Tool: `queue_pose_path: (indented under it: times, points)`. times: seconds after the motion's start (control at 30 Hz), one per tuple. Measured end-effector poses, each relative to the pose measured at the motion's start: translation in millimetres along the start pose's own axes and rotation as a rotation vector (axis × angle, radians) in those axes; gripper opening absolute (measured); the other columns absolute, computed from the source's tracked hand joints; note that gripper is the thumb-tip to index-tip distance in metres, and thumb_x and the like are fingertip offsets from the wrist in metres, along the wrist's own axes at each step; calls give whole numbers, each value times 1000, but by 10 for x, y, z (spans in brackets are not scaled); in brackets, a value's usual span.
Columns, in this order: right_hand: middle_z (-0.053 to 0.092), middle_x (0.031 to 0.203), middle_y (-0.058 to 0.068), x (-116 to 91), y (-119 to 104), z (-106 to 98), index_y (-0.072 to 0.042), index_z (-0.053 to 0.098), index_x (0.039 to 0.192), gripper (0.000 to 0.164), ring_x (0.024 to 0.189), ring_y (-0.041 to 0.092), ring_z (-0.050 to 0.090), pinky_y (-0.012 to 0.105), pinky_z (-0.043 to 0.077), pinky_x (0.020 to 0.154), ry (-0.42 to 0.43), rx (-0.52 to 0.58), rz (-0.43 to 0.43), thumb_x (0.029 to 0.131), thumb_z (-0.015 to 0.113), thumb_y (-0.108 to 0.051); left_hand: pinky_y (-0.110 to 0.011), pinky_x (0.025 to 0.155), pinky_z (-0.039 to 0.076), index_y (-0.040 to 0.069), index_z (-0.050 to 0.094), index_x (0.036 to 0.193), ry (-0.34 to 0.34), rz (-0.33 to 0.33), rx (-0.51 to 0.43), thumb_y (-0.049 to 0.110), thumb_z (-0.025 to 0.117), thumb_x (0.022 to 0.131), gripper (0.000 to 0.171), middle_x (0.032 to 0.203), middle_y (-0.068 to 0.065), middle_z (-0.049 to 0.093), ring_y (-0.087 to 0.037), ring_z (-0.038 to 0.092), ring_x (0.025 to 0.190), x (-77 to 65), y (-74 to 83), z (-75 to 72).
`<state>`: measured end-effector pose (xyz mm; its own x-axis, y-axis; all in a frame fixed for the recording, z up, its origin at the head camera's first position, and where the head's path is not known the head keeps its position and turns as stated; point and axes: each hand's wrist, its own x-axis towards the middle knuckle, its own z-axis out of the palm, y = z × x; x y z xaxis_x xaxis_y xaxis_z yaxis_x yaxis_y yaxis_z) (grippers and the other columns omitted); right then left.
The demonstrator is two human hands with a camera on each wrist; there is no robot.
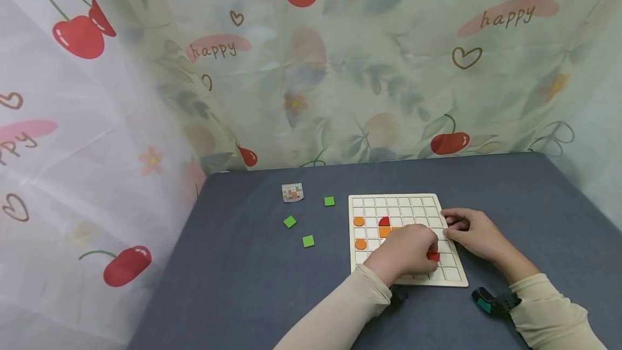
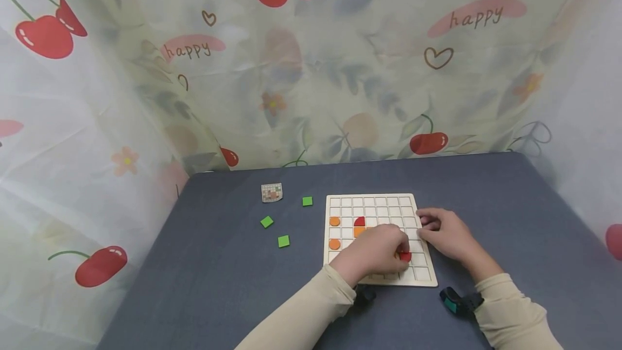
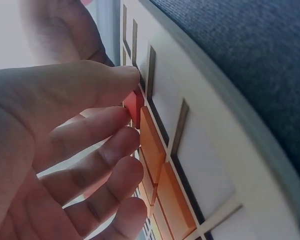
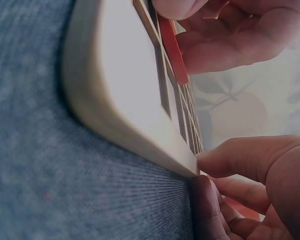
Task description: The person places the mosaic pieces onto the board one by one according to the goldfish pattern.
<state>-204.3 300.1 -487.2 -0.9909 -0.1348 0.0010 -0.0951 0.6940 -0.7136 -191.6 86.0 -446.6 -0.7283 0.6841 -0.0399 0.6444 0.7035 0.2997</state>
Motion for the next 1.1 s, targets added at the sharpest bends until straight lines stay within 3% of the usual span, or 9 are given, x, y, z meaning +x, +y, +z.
queue_pose_path:
  times: [0.27,0.8,0.93,1.03,1.1]
  points:
    - [69,119,22,-1,9,14,10,60,140,50,94,15,64,22,51,71,-1,-3,4,96,74,-10,-18,50,33,25,62,74,5,3,2,20,78,91,24,64,12,46,-2,45,61,-6,8,15]
    - [69,119,23,1,0,7,10,61,140,50,92,11,63,21,52,72,6,2,-7,96,74,-9,-22,49,21,21,51,64,6,13,-12,14,76,91,37,61,9,28,-5,28,55,-34,19,7]
    - [69,119,23,2,10,-6,11,60,140,51,93,12,64,21,51,72,3,-5,-4,96,74,-11,-19,50,29,22,61,73,-3,21,-30,16,77,90,24,64,11,39,-3,38,59,-39,7,-16]
    - [69,120,23,5,8,-6,10,60,141,51,93,13,64,21,51,72,2,-4,-3,96,74,-11,-14,56,37,22,73,89,0,46,-53,19,79,90,6,76,13,56,-1,48,68,-61,-41,-55]
    - [69,120,23,12,3,0,10,60,140,51,94,13,65,21,51,72,2,0,-6,96,74,-11,-12,61,40,20,78,101,11,61,-73,21,79,91,10,88,12,65,0,52,75,-89,-103,-101]
